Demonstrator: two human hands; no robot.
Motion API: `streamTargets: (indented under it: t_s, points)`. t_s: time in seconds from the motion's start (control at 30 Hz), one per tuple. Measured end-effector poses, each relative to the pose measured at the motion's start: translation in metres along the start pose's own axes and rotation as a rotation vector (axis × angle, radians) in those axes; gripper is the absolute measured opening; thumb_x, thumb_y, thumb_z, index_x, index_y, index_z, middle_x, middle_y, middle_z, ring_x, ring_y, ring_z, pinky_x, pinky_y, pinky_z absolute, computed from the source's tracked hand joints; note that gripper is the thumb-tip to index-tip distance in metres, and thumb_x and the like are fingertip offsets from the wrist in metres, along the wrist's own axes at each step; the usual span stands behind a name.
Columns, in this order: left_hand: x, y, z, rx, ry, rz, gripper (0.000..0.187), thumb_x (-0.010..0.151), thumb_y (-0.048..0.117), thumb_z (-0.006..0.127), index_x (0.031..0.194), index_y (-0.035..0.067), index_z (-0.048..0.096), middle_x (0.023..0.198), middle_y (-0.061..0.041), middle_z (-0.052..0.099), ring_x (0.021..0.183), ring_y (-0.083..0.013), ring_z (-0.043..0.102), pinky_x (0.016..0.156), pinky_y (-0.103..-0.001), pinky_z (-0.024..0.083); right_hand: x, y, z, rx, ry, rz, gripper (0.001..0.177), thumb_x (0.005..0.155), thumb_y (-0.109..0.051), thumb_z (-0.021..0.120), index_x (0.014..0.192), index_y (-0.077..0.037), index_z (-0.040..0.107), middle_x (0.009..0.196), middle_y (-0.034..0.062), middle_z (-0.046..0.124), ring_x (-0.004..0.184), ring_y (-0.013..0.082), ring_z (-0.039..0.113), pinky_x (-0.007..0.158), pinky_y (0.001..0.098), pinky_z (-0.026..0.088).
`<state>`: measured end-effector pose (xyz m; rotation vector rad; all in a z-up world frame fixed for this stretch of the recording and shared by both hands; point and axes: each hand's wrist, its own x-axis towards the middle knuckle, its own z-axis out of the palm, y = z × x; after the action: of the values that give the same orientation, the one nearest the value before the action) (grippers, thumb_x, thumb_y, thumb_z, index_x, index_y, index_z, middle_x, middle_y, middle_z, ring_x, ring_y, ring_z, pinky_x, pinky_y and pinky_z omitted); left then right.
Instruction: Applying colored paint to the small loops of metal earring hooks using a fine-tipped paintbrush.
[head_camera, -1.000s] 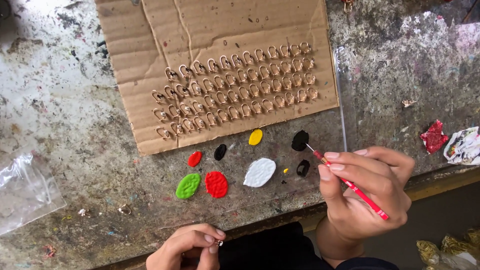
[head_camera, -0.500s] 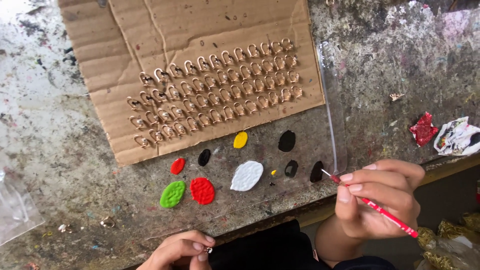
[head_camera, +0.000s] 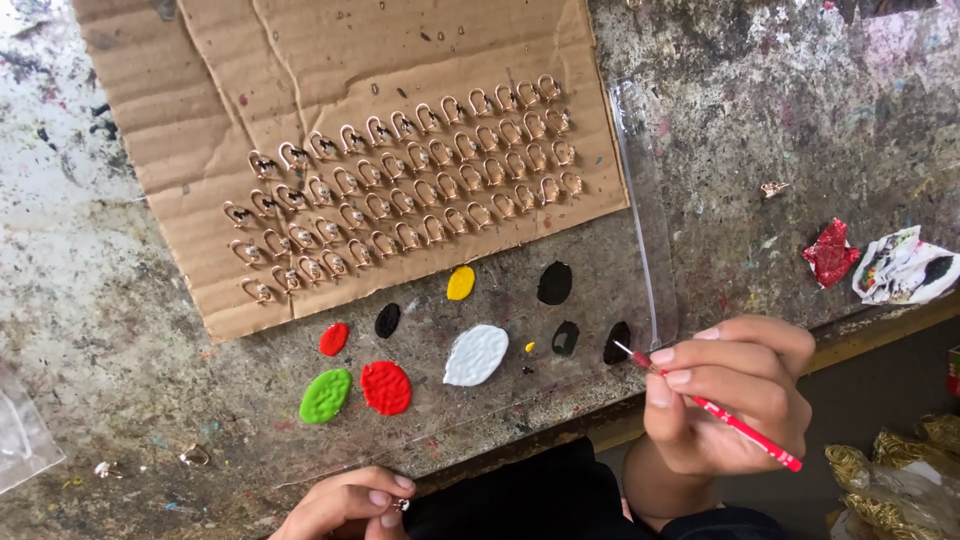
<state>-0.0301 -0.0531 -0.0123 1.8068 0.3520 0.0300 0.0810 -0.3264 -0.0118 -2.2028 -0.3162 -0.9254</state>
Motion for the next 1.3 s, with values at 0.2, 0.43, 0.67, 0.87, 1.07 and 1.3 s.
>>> streamTargets:
  t_s: [0.2,0.43,0.67,0.87,1.07,1.3]
  points:
    - [0.001,0.003,0.003,-0.005,0.028,0.033,0.011,0.084,0.006,0.070,0.085,0.015,0.064,0.079,-0.005,0.079,0.070,-0.0068,0.079,0.071,-0.014,0.061,0.001,-0.001,0.000,0.004,-0.011,0.004,0.017,0.092,-0.025,0.066,0.084,-0.016,0.054,0.072,-0.0026,0.063,0.084,0.0204,0.049,0.078,0.0302,0.043]
    - [0.001,0.000,-0.001,-0.037,-0.004,0.029,0.011,0.084,0.006,0.070,0.086,0.016,0.066,0.081,-0.005,0.080,0.071,-0.0062,0.079,0.065,-0.013,0.061,0.001,-0.003,0.001,0.029,-0.019,-0.010,0.017,0.092,-0.025,0.065,0.084,-0.016,0.053,0.071,-0.0033,0.063,0.084,0.0195,0.048,0.077,0.0317,0.042]
    - [0.005,0.012,0.003,-0.034,0.029,-0.006,0.014,0.082,0.005,0.071,0.085,0.017,0.065,0.081,-0.003,0.080,0.058,-0.0008,0.072,0.046,-0.010,0.057,-0.001,-0.001,0.001,0.043,-0.021,-0.008,0.018,0.092,-0.023,0.067,0.084,-0.015,0.053,0.071,-0.0030,0.062,0.085,0.0192,0.048,0.076,0.0309,0.043]
    - [0.008,0.020,0.009,-0.003,0.095,-0.021,0.016,0.081,0.002,0.070,0.083,0.017,0.064,0.077,-0.003,0.079,0.051,-0.0008,0.069,0.042,-0.010,0.053,0.000,-0.002,0.001,0.026,-0.001,-0.005,0.019,0.092,-0.025,0.066,0.083,-0.015,0.053,0.071,-0.0030,0.062,0.084,0.0196,0.048,0.077,0.0330,0.043]
    - [0.016,0.024,0.009,-0.021,0.112,0.036,0.016,0.079,-0.003,0.067,0.081,0.013,0.064,0.074,-0.006,0.078,0.040,-0.0031,0.062,0.038,-0.012,0.049,-0.008,0.001,0.006,0.125,0.108,-0.061,0.025,0.093,-0.028,0.067,0.090,-0.014,0.047,0.067,-0.0006,0.054,0.080,0.0200,0.045,0.069,0.0323,0.040]
    - [0.019,0.011,-0.022,-0.263,-0.025,0.236,0.004,0.093,-0.004,0.060,0.093,-0.001,0.058,0.085,-0.019,0.075,0.038,-0.0067,0.050,0.041,-0.015,0.043,0.000,-0.106,0.006,0.781,-0.498,0.367,0.008,0.092,-0.020,0.067,0.092,-0.013,0.064,0.099,0.0056,0.066,0.079,0.0178,0.080,0.073,0.0232,0.074]
